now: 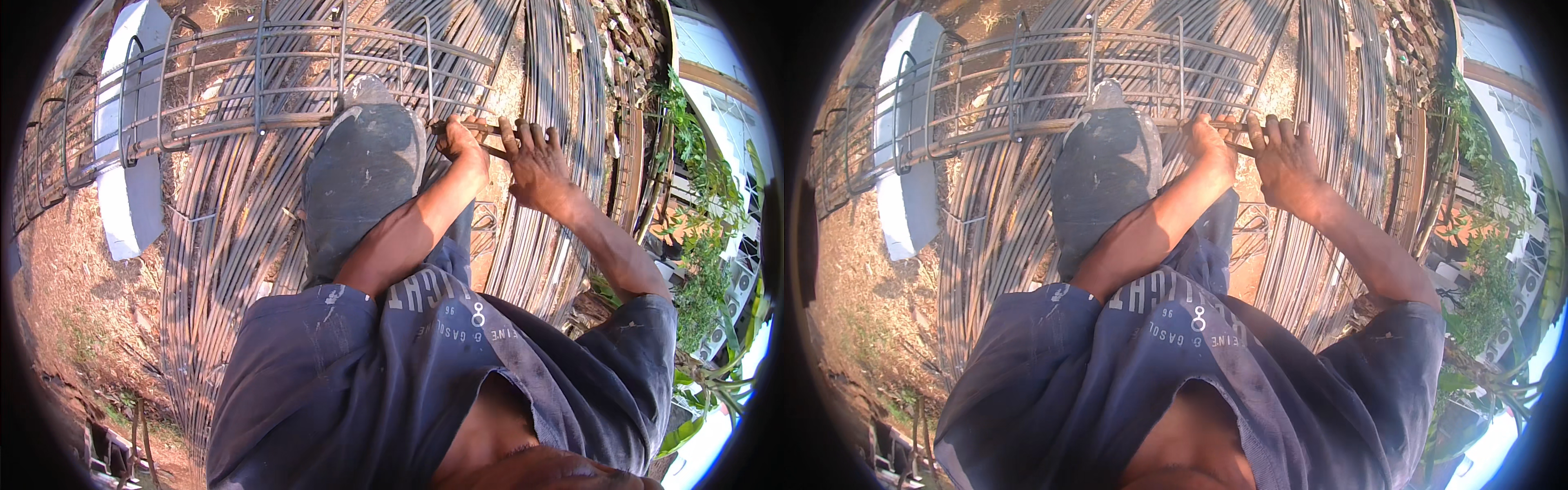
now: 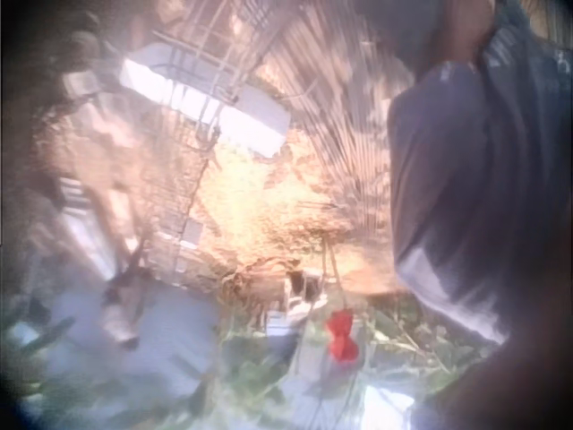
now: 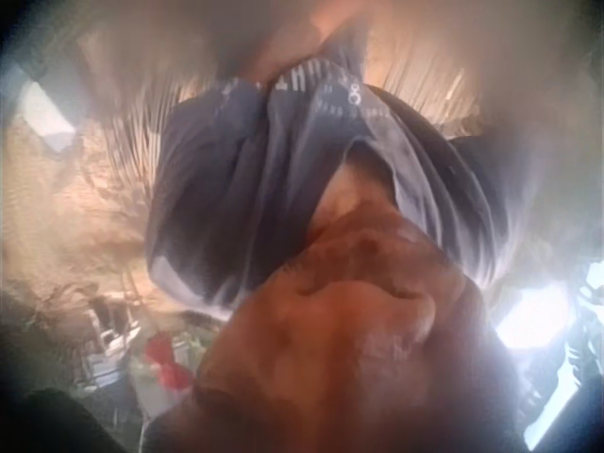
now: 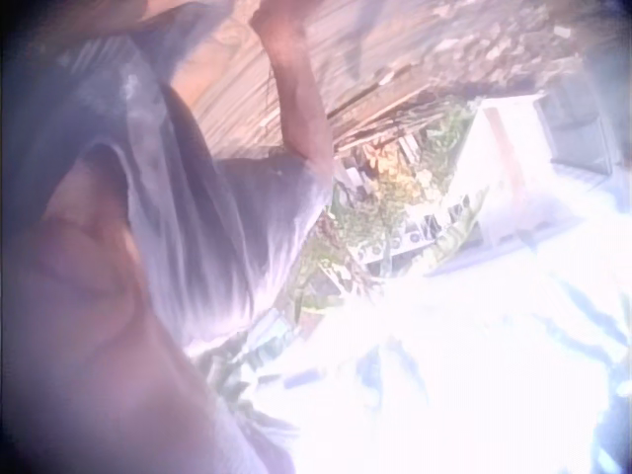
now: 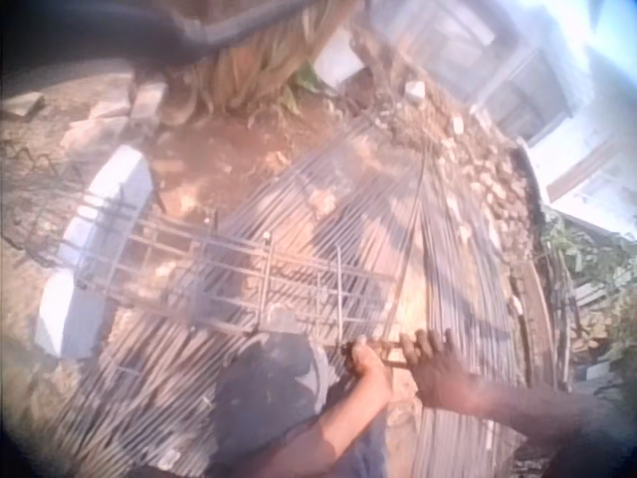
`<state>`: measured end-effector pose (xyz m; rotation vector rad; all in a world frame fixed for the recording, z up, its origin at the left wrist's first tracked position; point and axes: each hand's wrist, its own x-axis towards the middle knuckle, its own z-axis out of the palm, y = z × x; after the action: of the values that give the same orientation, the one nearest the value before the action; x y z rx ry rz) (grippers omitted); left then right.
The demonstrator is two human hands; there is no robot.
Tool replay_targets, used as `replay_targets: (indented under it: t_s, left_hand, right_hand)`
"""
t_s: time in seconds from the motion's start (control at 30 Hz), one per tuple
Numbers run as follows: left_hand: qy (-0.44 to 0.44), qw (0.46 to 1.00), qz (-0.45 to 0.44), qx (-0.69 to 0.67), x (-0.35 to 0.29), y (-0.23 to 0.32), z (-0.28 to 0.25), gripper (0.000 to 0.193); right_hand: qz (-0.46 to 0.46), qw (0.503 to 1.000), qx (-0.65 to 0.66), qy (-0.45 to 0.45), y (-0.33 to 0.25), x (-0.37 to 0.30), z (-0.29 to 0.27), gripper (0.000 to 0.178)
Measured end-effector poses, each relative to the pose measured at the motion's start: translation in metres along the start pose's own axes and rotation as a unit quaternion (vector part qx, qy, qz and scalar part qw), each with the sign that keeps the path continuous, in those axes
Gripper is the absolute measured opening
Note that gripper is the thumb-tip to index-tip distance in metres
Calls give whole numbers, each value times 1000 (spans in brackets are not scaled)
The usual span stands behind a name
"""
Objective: The person assembles a rebar cage by tying intersecting steel bars with wire using pliers. They move along the cage, positioning and twisting wire at multiple joints to secure the structure.
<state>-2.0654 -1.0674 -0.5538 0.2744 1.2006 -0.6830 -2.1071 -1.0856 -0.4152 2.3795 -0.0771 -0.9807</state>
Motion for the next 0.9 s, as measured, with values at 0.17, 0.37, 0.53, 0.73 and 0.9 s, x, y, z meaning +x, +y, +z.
replay_targets:
  t_s: [0.17, 0.37, 0.53, 0.73, 0.9]
  left_hand:
    - [-11, 998, -55, -36, 10, -8, 10, 30]
    - [-66, 995, -3, -70, 13, -12, 28, 42]
    - [-182, 978, 1, 99, -20, -4, 13, 63]
    - [-211, 605, 484, 597, -38, 16, -40, 29]
    - [-333, 278, 525, 733, -15, 38, -79, 80]
  right_hand:
    - [-39, 998, -50, 22, 44, 47, 21, 49]
    - [-157, 982, -78, 70, 86, 114, -15, 42]
    - [-164, 979, -95, 72, 85, 115, -12, 42]
    - [-12, 843, 456, -284, 57, 57, 44, 30]
    - [17, 533, 733, -421, 30, 26, 65, 35]
